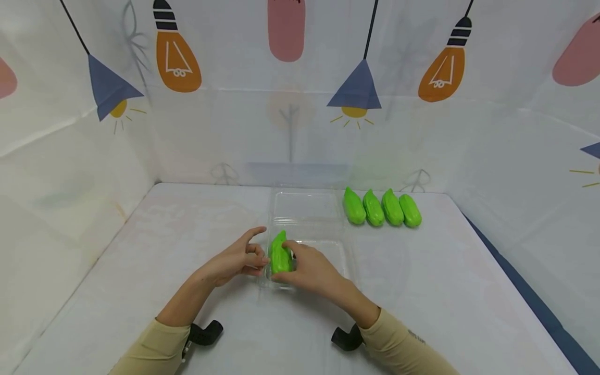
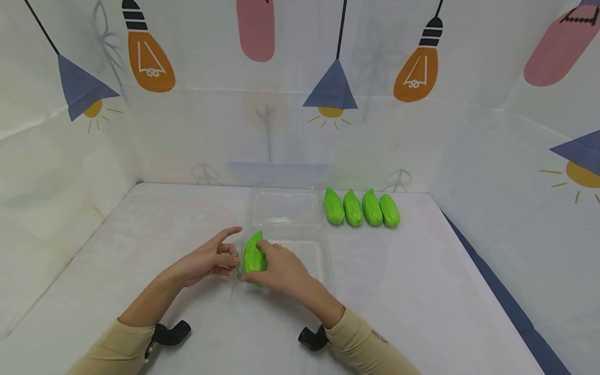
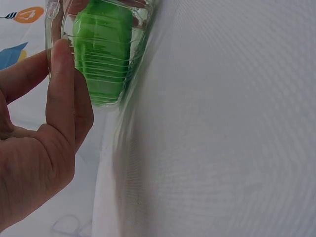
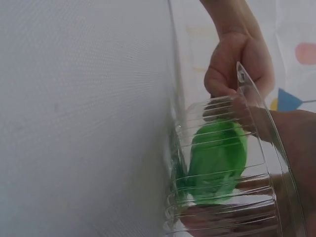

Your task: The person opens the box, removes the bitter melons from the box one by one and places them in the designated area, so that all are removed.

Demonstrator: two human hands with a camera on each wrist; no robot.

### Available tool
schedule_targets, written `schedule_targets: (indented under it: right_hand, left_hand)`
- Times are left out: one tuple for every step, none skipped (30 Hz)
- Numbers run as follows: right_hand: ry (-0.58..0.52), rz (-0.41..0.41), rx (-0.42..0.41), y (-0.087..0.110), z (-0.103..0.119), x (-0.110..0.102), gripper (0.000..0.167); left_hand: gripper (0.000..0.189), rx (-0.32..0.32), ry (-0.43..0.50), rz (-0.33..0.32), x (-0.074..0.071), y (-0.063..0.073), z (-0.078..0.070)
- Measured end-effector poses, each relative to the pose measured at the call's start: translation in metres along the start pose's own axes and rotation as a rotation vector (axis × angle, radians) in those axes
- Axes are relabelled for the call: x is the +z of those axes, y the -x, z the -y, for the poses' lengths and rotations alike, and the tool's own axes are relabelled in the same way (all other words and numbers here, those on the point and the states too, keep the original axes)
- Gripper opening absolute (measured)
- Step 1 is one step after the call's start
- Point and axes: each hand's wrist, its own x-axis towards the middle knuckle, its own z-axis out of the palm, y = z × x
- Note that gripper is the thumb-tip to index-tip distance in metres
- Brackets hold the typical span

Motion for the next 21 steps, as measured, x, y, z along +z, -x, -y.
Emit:
schedule_targets:
  right_hand:
    - [0.005, -0.003, 0.006, 0.000, 0.001, 0.000, 0.077]
    - [0.006, -0.005, 0.011, 0.000, 0.001, 0.000, 0.076]
    - [0.003, -0.009, 0.013, 0.001, 0.002, 0.000, 0.074]
    - [-0.003, -0.009, 0.014, 0.001, 0.002, 0.000, 0.072]
    - [-0.011, -0.009, 0.013, 0.001, 0.002, -0.001, 0.071]
    - [-0.019, -0.010, 0.014, 0.001, 0.002, -0.001, 0.070]
    - [-0.028, -0.009, 0.015, 0.001, 0.001, -0.002, 0.069]
    - [-0.035, -0.008, 0.014, 0.001, 0.001, -0.002, 0.068]
    - [-0.045, -0.005, 0.013, 0.001, 0.000, -0.003, 0.068]
    - [-0.053, -0.001, 0.014, 0.001, 0.000, -0.003, 0.067]
    - [-0.058, 0.002, 0.016, 0.000, -0.001, -0.004, 0.067]
    - [-0.062, 0.004, 0.022, 0.000, -0.001, -0.005, 0.066]
    - [-0.066, 0.008, 0.025, 0.000, -0.001, -0.006, 0.065]
    - [-0.066, 0.008, 0.028, 0.001, -0.002, -0.007, 0.065]
    - [-0.066, 0.008, 0.031, 0.001, -0.002, -0.008, 0.064]
    - [-0.061, 0.008, 0.033, 0.001, -0.002, -0.009, 0.064]
    - [-0.058, 0.009, 0.036, 0.001, -0.002, -0.010, 0.063]
    - [-0.056, 0.009, 0.038, 0.002, -0.002, -0.011, 0.063]
    - [-0.054, 0.011, 0.039, 0.002, -0.001, -0.012, 0.063]
    - [-0.048, 0.010, 0.039, 0.002, -0.002, -0.013, 0.063]
    - [-0.042, 0.012, 0.036, 0.002, -0.002, -0.013, 0.063]
  left_hand:
    - [0.091, -0.001, 0.002, 0.000, 0.000, 0.000, 0.000]
    - [0.091, -0.002, 0.004, -0.001, 0.000, 0.000, 0.000]
    - [0.091, -0.003, 0.005, -0.001, 0.000, 0.000, 0.000]
    - [0.091, -0.004, 0.007, -0.003, 0.001, 0.000, 0.000]
    - [0.091, -0.006, 0.008, -0.005, 0.001, 0.000, 0.000]
    - [0.091, -0.007, 0.008, -0.006, 0.001, 0.000, 0.000]
    - [0.091, -0.008, 0.008, -0.007, 0.001, 0.000, 0.000]
    - [0.091, -0.009, 0.010, -0.008, 0.001, 0.000, 0.000]
    - [0.091, -0.011, 0.011, -0.009, 0.001, 0.000, 0.000]
    - [0.091, -0.012, 0.013, -0.010, 0.001, 0.000, 0.000]
    - [0.091, -0.013, 0.015, -0.011, 0.001, -0.001, 0.000]
    - [0.091, -0.014, 0.017, -0.011, 0.001, -0.001, 0.000]
    - [0.091, -0.015, 0.019, -0.011, 0.001, -0.001, 0.000]
    - [0.091, -0.015, 0.021, -0.011, 0.001, -0.001, 0.000]
    - [0.091, -0.015, 0.022, -0.012, 0.001, -0.001, 0.000]
    - [0.091, -0.015, 0.024, -0.012, 0.001, -0.001, 0.000]
    - [0.091, -0.014, 0.025, -0.012, 0.001, -0.001, 0.000]
    - [0.091, -0.013, 0.027, -0.012, 0.001, -0.001, 0.000]
    - [0.091, -0.012, 0.028, -0.012, 0.001, -0.001, 0.000]
    - [0.091, -0.012, 0.028, -0.012, 0.001, -0.001, 0.000]
    - [0.091, -0.011, 0.028, -0.012, 0.001, 0.000, 0.000]
